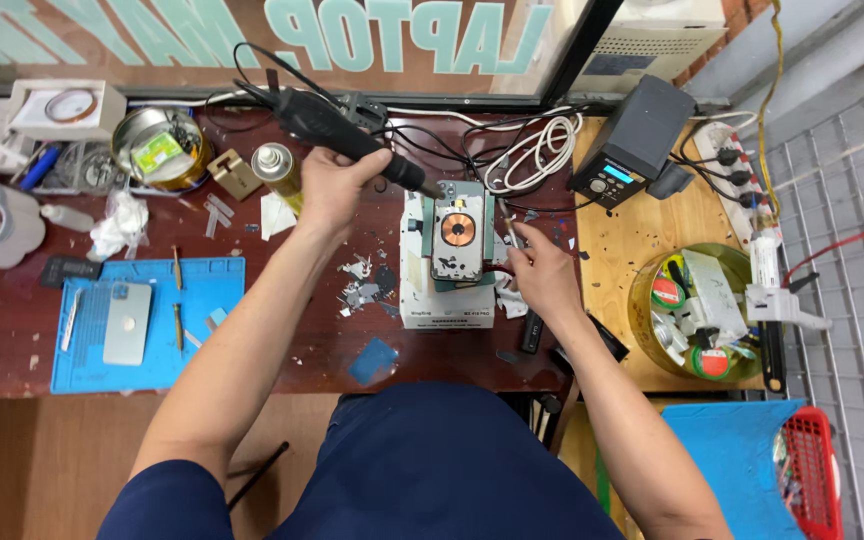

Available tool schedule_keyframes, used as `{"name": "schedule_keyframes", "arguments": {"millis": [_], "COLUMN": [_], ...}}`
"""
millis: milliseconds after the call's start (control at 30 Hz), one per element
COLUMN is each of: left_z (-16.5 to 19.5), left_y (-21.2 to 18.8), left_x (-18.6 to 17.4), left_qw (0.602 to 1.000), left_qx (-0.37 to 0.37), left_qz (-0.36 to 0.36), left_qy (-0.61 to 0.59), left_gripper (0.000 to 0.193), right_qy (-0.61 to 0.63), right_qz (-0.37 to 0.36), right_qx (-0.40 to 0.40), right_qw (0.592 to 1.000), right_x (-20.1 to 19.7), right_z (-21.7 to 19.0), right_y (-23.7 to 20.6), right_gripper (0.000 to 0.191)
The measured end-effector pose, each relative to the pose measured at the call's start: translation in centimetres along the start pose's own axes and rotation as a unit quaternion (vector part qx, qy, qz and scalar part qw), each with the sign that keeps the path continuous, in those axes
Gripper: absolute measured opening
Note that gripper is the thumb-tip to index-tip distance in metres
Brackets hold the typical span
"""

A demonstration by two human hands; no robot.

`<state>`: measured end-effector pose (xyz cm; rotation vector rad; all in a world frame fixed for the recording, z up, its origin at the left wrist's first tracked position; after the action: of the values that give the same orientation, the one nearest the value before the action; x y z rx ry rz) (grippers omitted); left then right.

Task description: The person uses a hot air gun and a metal tool to work on a small electronic component mounted on a white fixture. They repeatedly apply heat and scrape or adjust the component's surface throughout the clip.

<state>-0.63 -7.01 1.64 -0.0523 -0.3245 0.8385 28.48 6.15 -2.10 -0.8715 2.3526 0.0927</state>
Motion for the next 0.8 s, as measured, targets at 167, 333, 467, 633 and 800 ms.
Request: {"name": "schedule_keyframes", "arguments": {"millis": [167,333,467,633,800], "left_z": [-1.3,-2.6,-2.9,-2.8,-2.4], "left_y": [2.7,5.4,6.7,6.6,6.5], "left_x": [1.6,2.2,3.3,5.1,5.8], "left_qw": [0.999,0.992,0.987,0.983,0.982], "left_qx": [-0.008,0.013,-0.004,-0.028,-0.042], "left_qz": [-0.052,-0.124,-0.161,-0.182,-0.185], "left_qy": [0.006,-0.006,0.002,-0.007,0.010], "left_gripper": [0.026,0.024,0.022,0.027,0.025], "right_qy": [-0.047,-0.102,-0.144,-0.188,-0.178], "right_qz": [0.087,0.131,0.192,0.183,0.173], "right_qx": [-0.043,0.037,-0.010,-0.018,-0.020], "right_qw": [0.994,0.985,0.971,0.965,0.969], "right_x": [1.4,3.2,4.6,5.6,5.7], "right_z": [-3.8,-4.7,-5.4,-5.8,-6.2], "right_y": [-0.2,-0.7,-1.2,-1.2,-0.4], "right_gripper": [0.033,0.033,0.028,0.029,0.030]}}
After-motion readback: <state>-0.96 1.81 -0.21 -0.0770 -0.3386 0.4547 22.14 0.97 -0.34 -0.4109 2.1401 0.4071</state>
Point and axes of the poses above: each hand's wrist, its own y-axis towards the middle knuckle, its own x-axis out of the palm, z = x × y, the point moved 2 cm from there along y, towards the middle knuckle, and after that the axes turned 5 degrees about -x, right-handed, at the moved point
